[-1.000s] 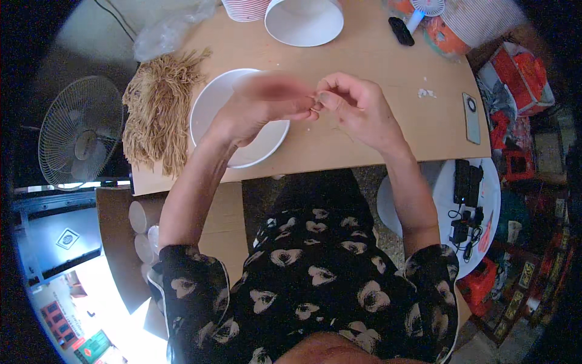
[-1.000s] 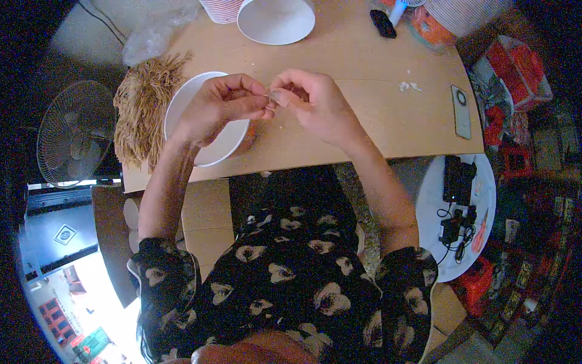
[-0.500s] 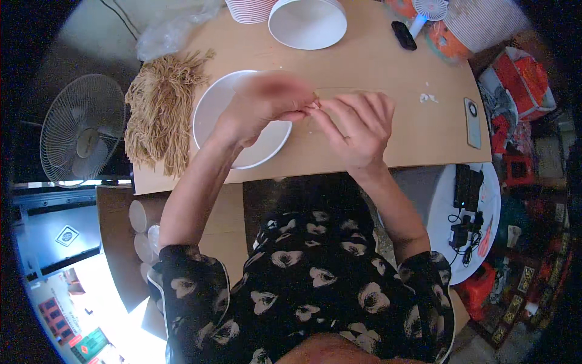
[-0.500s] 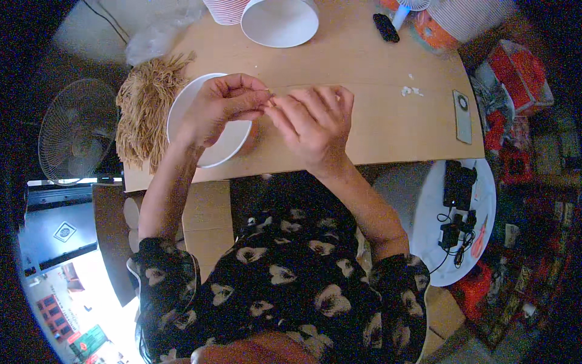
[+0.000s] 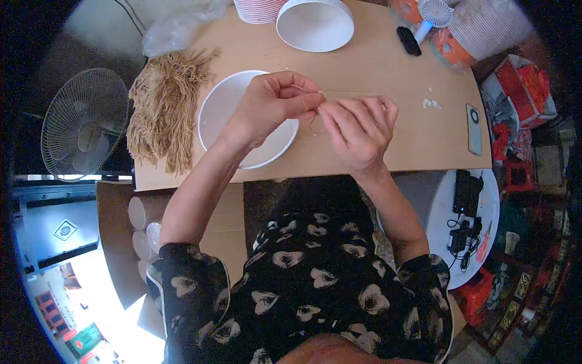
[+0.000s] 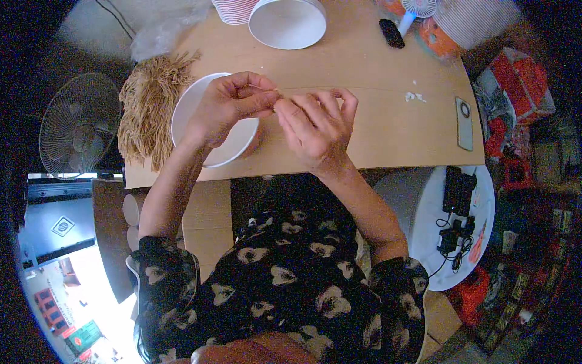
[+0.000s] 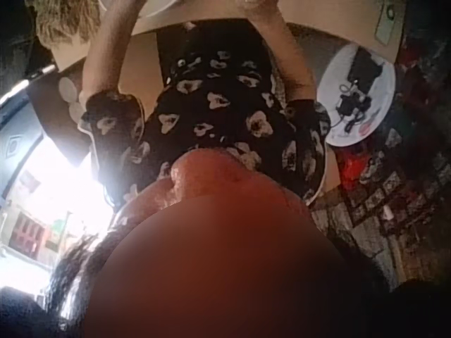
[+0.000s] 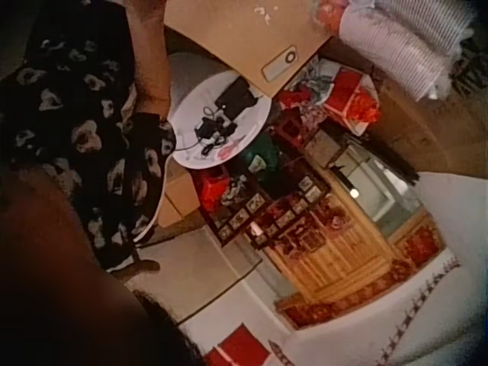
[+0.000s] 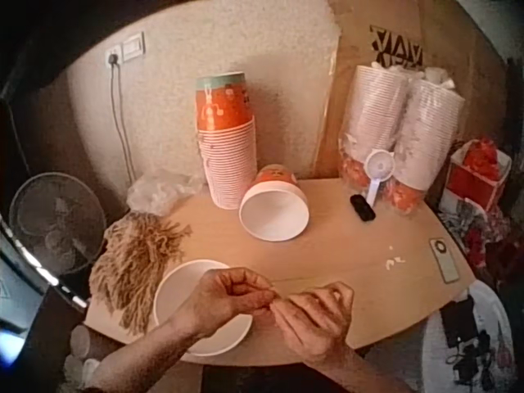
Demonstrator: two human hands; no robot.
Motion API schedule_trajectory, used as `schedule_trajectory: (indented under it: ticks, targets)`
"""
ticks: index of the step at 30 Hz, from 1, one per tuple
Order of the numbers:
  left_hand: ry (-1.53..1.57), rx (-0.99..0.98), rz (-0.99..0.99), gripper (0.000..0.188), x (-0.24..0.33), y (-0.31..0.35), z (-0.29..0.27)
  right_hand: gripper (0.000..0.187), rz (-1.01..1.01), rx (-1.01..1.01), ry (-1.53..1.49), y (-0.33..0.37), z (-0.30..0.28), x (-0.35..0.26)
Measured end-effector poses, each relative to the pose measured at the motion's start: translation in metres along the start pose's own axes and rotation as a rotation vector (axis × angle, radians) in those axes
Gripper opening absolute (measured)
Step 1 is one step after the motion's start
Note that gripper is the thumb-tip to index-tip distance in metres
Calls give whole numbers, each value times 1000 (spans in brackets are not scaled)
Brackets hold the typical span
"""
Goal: Threading thin strings through holes in paper cups to attach them as handles or decorations.
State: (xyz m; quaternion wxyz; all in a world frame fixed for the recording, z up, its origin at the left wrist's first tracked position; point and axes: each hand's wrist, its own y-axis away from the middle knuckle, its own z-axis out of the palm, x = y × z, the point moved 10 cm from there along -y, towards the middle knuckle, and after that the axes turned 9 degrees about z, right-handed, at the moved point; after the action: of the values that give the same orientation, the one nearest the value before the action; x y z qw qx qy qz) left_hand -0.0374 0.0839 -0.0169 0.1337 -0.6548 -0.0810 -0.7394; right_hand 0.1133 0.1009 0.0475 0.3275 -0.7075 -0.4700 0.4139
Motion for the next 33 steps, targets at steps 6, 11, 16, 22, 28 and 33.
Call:
schedule_trajectory:
  ticks: [6, 11, 16, 22, 28, 33]
  targets:
    - [12, -20, 15, 21, -1, 1, 0, 14, 217, -81, -196, 0, 8, 18]
    - [-11, -20, 22, 19, 3, 1, 2, 8, 481, -182, -430, 3, 18, 38]
    - [-122, -44, 38, 15, 9, 0, 8, 13, 766, -351, -711, 15, 40, 63]
    - [-236, -53, 89, 14, 11, 1, 9, 17, 1106, -586, -867, 39, 62, 77]
    - [-42, -43, 31, 17, 0, 1, 3, 18, 1091, -559, -982, 39, 67, 77]
    - [-89, -37, 38, 17, 2, 1, 5, 17, 1052, -544, -1009, 36, 67, 75]
